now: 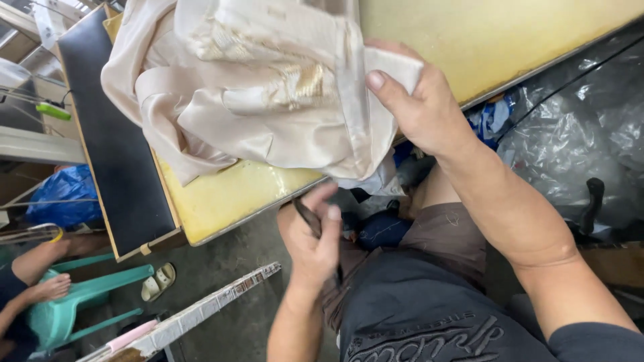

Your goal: The person uses a pair of scissors to cut a piece of light-colored fabric with gold embroidery. They carefully trim the edges and seams of the fabric while holding it on a yellow work surface.

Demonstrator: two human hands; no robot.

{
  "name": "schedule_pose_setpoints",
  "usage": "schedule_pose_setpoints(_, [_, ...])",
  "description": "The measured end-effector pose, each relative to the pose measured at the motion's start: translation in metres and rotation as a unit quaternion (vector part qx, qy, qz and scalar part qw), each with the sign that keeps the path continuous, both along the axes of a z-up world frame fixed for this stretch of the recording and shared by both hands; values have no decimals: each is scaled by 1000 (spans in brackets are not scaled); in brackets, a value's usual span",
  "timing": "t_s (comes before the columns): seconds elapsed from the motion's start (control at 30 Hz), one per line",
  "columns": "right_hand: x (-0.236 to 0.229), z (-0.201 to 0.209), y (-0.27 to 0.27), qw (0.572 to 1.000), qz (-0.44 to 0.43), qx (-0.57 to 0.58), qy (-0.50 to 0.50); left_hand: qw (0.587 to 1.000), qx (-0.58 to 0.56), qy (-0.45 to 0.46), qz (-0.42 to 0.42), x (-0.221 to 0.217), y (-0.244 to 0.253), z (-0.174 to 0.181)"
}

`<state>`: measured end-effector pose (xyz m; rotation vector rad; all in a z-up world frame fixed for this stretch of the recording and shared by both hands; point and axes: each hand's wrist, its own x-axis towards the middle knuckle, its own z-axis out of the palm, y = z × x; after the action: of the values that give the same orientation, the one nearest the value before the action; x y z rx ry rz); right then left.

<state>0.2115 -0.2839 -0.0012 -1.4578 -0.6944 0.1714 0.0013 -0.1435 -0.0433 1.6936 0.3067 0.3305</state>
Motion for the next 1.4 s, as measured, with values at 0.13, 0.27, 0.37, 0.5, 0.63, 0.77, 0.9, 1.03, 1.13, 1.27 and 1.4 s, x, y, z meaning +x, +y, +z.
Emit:
schedule_pose_setpoints(0.13, [-24, -9, -6, 993, 4, -119, -19, 965, 257, -37, -33, 44, 21, 73])
schedule_pose_setpoints(0.27, [-45, -45, -19, 991, 6, -135, 14, 941, 317, 66, -102, 92, 32, 112])
schedule_pose_setpoints(0.37, [-50, -62, -38, 989, 130, -54, 43, 912, 368, 95, -156, 104, 34, 97])
schedule_pose_setpoints(0.5, [-62, -36, -39, 987, 110, -64, 94, 906, 381, 74, -169, 95, 32, 78])
schedule_pose_setpoints(0.63, [-68, -43, -27, 989, 9, -102, 104, 918, 353, 104, -151, 89, 27, 83])
schedule_pose_setpoints(0.77, [-69, -61, -12, 969, -45, -57, 234, 967, 246, 46, -56, 70, 22, 82])
schedule_pose_setpoints(0.9, [-71, -71, -8, 980, -44, -19, 194, 986, 166, -4, -33, 35, 11, 41])
schedule_pose_setpoints(1.03, [-69, -58, -5, 986, -40, -41, 160, 998, 34, -22, -43, 22, 1, 14])
schedule_pose_setpoints(1.13, [-71, -51, -2, 987, -40, -42, 149, 994, -78, -28, -71, 19, -4, -8])
schedule_pose_setpoints(1.27, [-73, -42, 2, 983, -50, -26, 177, 968, -231, -46, -90, 8, -12, -37])
schedule_pose_setpoints(1.4, [-75, -32, 4, 981, -46, -28, 185, 953, -290, -23, -89, -2, -19, -41])
